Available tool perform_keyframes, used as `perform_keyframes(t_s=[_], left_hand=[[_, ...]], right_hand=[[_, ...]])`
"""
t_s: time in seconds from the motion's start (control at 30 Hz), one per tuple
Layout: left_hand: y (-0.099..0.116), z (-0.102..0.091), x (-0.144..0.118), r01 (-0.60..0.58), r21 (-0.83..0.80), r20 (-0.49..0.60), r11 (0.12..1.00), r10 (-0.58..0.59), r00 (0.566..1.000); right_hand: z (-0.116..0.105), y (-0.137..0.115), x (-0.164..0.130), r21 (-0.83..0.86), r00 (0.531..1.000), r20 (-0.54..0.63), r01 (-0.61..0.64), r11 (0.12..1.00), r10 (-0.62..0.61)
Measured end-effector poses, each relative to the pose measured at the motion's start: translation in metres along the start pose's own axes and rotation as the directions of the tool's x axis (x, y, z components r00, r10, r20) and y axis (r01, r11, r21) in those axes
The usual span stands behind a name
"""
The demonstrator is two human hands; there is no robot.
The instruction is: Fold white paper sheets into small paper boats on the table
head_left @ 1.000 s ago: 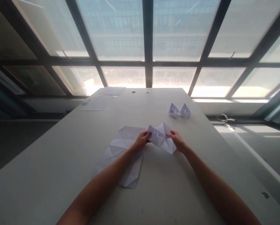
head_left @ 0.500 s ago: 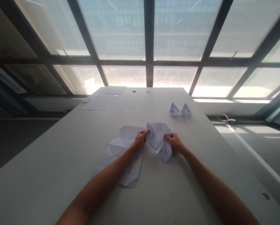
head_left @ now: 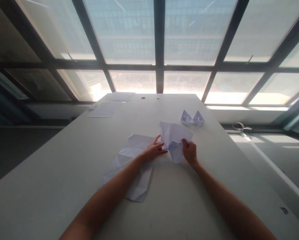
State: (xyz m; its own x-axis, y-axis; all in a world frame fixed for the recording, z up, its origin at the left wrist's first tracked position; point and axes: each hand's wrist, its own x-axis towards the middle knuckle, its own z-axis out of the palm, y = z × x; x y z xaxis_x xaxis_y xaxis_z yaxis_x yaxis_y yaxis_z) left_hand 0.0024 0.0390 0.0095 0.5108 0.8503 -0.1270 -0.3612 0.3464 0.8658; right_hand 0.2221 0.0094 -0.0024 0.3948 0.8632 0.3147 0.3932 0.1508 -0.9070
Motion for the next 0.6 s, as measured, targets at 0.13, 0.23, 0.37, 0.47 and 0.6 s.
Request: perform_keyframes(t_s=[0.13, 0.23, 0.37, 0.47, 0.6], left_hand=[[-0.001, -0.001, 0.000, -0.023, 0.153, 0.024, 0.988, 0.020, 1.000], [-0.004, -0.004, 0.003, -0.059, 0.242, -0.021, 0.968, 0.066, 0.998], [-0.004, -0.006, 0.003, -0.072, 0.199, -0.024, 0.977, 0.078, 0.997], [-0.001, -0.005, 0.000, -0.072, 0.112, 0.005, 0.991, 0.072, 0.997], [0.012, 0.004, -0.006, -0.039, 0.038, 0.050, 0.999, 0.037, 0.998]], right_hand=[[-0.005, -0.009, -0.003, -0.052, 0.993, -0.061, 0.094, 0.994, -0.097], [-0.009, -0.009, 0.001, -0.065, 0.989, -0.080, 0.123, 0.990, -0.128], [-0.015, 0.002, 0.016, -0.028, 0.997, -0.041, 0.072, 0.997, -0.073], [-0.020, 0.012, 0.027, 0.136, 0.991, 0.041, -0.130, 0.982, 0.125], [-0.025, 0.014, 0.032, 0.337, 0.937, 0.214, -0.337, 0.879, 0.277]])
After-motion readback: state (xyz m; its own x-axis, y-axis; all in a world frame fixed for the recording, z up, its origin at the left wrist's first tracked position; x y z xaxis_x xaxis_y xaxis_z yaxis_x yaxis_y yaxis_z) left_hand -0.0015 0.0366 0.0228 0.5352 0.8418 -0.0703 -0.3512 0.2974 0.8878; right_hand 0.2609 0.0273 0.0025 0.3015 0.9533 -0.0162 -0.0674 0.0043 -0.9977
